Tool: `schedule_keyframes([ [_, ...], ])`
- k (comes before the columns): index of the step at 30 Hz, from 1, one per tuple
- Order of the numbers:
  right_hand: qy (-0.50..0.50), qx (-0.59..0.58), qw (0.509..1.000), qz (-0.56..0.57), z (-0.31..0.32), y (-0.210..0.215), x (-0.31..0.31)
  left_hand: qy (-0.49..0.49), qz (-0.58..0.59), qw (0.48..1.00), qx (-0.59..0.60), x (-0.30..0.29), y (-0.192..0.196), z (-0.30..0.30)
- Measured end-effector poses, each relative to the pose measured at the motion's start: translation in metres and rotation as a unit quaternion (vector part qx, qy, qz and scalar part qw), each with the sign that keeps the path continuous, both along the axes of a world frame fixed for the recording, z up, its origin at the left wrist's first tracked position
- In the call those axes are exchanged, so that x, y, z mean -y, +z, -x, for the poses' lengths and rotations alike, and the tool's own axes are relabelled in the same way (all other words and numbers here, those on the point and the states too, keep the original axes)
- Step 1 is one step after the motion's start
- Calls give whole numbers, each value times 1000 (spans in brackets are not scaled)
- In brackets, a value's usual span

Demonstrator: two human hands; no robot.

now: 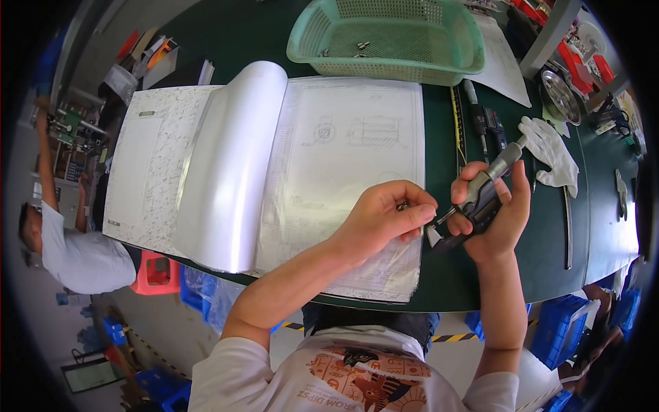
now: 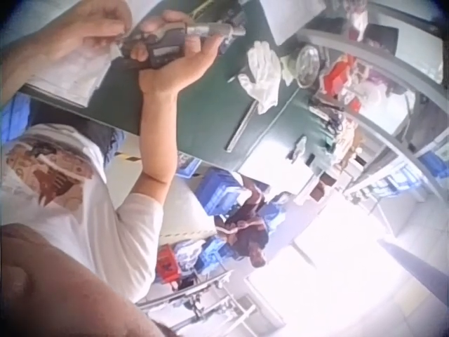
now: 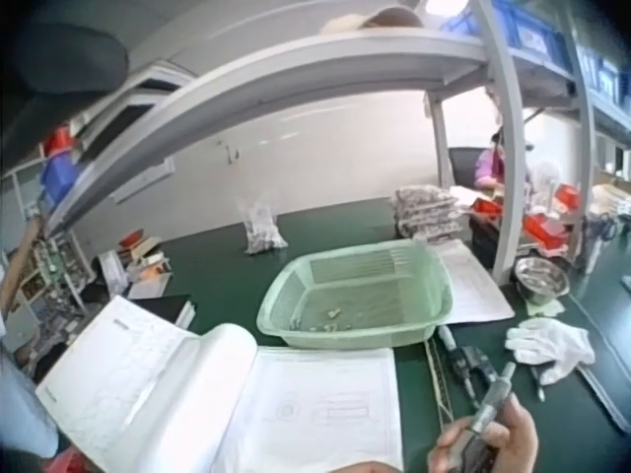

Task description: Measuring small metal components using a digital caliper and a micrometer according to technical drawings.

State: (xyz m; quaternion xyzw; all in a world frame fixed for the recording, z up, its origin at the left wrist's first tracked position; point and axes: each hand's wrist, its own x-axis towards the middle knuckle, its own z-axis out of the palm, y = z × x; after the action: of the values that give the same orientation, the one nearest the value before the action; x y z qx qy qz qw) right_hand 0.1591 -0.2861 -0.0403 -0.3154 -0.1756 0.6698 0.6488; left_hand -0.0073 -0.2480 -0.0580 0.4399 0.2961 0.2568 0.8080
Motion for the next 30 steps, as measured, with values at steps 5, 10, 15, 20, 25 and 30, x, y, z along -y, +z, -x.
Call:
schedule_keyframes([
  [5,7,-8,1000,-26,-3,-6,0,-7,-2,1000,-9,1,0,-1],
  [10,11,-16,1000,-16,-3,-6,1,-9,-7,1000,-2,1,-3,0],
  [15,24,-37,999,-29,-4,-6,2,-14,38,999,-7,3,2,0],
  [20,22,-11,1000,-15,-2,-9,-2,-2,36,999,-6,0,0,2],
  [25,20,-12,999,-32,-4,-6,1,-21,29,999,-4,-1,1,2],
  [30,30,-24,999,-29,-6,-8,0,-16,29,999,-6,1,0,1],
])
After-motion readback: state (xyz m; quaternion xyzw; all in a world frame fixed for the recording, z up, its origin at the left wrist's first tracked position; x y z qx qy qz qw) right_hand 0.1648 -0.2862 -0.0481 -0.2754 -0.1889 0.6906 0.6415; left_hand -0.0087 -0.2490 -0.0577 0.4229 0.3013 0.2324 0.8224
